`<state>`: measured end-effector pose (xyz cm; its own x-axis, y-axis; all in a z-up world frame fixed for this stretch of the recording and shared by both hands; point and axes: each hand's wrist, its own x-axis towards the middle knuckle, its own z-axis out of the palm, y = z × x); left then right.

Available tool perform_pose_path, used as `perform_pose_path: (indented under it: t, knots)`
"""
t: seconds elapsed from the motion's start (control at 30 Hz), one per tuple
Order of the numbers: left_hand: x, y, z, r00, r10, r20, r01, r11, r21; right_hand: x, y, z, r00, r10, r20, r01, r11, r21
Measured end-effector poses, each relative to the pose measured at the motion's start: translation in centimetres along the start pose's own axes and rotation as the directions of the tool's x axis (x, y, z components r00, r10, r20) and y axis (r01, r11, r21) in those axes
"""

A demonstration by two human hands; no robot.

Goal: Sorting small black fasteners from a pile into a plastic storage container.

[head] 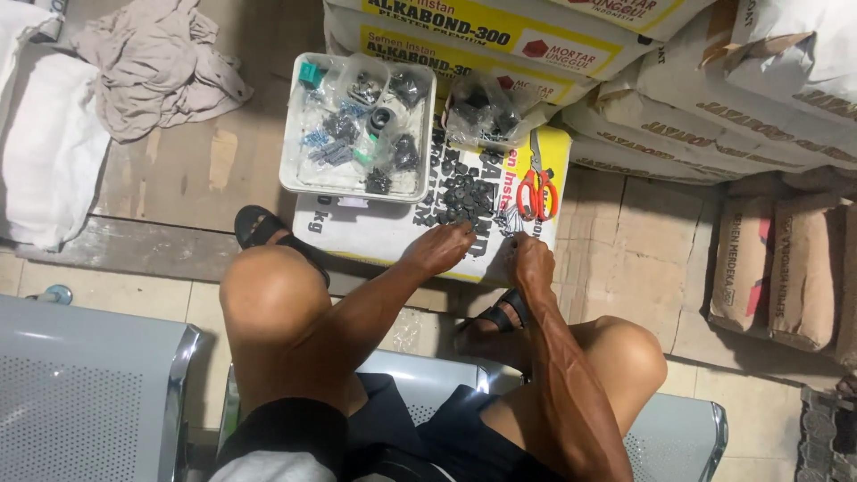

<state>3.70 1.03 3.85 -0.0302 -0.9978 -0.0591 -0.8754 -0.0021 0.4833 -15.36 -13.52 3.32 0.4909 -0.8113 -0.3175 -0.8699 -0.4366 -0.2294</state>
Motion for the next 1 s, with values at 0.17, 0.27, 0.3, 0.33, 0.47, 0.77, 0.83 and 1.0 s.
perform_pose_path:
  t: [0.17,0.27,0.3,0.33,0.47,0.77,0.83,1.0]
  knots:
    - [-0.8,1.6,-2.5,0.990,-0.065,-0.124,0.054,0.994,-0.093,-1.8,-1.1,-2.3,0.994,0.077,0.075,-0.078,0.997,0.016]
    - [0.5,1.4,-0.2,0.937,-0.244,-0.251,0.141,0.919,-0.367,-2.5,-2.3,-3.7,0.988,0.116,0.098,-0.118,0.993,0.009]
    - [0.9,1.0,1.0,0.891,-0.368,-0.267,0.177,0.822,-0.541,-3.1,-3.6,-4.5,0.984,0.126,0.122,-0.127,0.992,0.000]
    - [1.2,1.1,0.6,0.890,-0.366,-0.271,0.177,0.826,-0.535,-3.1,-3.7,-5.0,0.985,0.121,0.119,-0.123,0.992,0.006]
    - [1.7,3.9,-5.2,0.799,-0.594,-0.092,0.033,0.196,-0.980,-3.1,-4.5,-8.7,0.989,0.058,0.135,-0.066,0.996,0.056]
    - [1.0,6.9,-18.5,0.702,-0.712,0.006,-0.028,-0.035,-0.999,-6.1,-13.7,-18.7,0.876,-0.239,-0.419,0.474,0.271,0.838]
    - [1.2,6.4,-18.8,0.674,-0.739,0.000,-0.035,-0.031,-0.999,-5.6,-14.1,-18.2,0.859,-0.265,-0.439,0.493,0.194,0.848]
    - [2.3,5.7,-16.9,0.615,-0.788,0.006,-0.147,-0.122,-0.982,-4.8,-14.7,-16.7,0.823,-0.334,-0.460,0.543,0.223,0.809]
